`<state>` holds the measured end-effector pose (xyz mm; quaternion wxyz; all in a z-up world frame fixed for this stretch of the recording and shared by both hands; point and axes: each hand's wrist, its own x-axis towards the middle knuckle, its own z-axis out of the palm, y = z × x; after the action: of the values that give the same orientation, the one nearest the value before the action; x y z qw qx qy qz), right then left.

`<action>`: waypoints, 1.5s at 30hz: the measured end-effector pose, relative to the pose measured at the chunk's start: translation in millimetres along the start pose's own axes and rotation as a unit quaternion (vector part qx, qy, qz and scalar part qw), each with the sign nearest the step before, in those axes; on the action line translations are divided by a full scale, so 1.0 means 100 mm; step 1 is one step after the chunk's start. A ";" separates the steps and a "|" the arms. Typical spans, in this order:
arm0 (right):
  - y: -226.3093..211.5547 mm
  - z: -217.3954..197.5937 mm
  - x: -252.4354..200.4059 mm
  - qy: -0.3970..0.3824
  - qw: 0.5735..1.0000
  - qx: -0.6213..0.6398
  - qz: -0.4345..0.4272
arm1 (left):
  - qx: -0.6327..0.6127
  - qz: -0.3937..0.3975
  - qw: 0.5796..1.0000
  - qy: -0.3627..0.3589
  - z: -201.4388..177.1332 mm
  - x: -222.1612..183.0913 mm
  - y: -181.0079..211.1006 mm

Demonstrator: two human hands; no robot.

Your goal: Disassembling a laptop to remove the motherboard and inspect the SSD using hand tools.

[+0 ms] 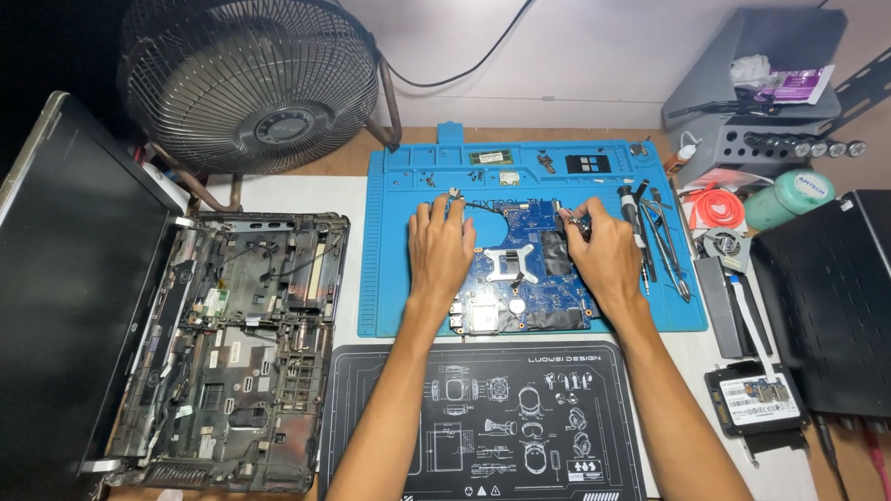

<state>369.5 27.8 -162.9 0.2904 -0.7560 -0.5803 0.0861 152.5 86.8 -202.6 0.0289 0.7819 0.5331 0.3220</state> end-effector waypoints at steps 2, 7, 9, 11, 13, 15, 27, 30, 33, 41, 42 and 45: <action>0.02 0.02 0.01 0.002 1.000 -0.006 -0.002 | -0.002 -0.003 1.000 0.002 -0.04 0.01 0.03; 0.02 0.03 0.00 0.004 1.000 -0.011 -0.010 | 0.000 -0.003 1.000 0.011 -0.04 0.00 0.02; -0.01 0.01 -0.01 0.008 1.000 0.000 -0.010 | -0.007 -0.023 1.000 -0.004 -0.08 0.00 0.05; 0.01 0.01 -0.01 0.006 1.000 -0.002 -0.013 | 0.000 -0.024 1.000 -0.002 -0.02 -0.01 0.02; 0.02 0.02 -0.02 0.004 1.000 -0.004 -0.015 | 0.008 -0.024 1.000 -0.001 0.01 -0.02 0.01; 0.02 0.01 -0.02 0.008 1.000 -0.003 -0.016 | 0.001 -0.028 1.000 -0.001 0.01 -0.02 0.01; 0.00 0.02 -0.02 0.006 1.000 0.011 -0.019 | -0.057 -0.086 0.994 -0.022 -0.06 0.00 0.04; -0.04 -0.02 -0.04 0.005 1.000 0.023 -0.021 | -0.043 -0.077 0.996 -0.021 -0.01 -0.02 0.03; -0.02 -0.01 -0.04 0.007 0.999 0.017 -0.029 | -0.040 -0.071 0.996 -0.026 -0.04 -0.01 0.04; 0.01 0.01 -0.03 -0.005 0.999 0.015 -0.036 | -0.064 -0.093 0.993 -0.021 0.00 -0.02 0.02; 0.02 0.02 -0.03 -0.011 0.999 0.008 -0.039 | -0.073 -0.098 0.992 -0.012 0.00 -0.02 0.01; -0.02 0.05 -0.06 -0.014 0.999 0.027 -0.045 | -0.110 -0.123 0.986 -0.004 -0.14 -0.01 0.06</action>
<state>364.1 24.2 -167.1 0.3062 -0.7200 -0.6149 0.0987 149.7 79.0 -189.2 0.1560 0.7034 0.5868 0.3694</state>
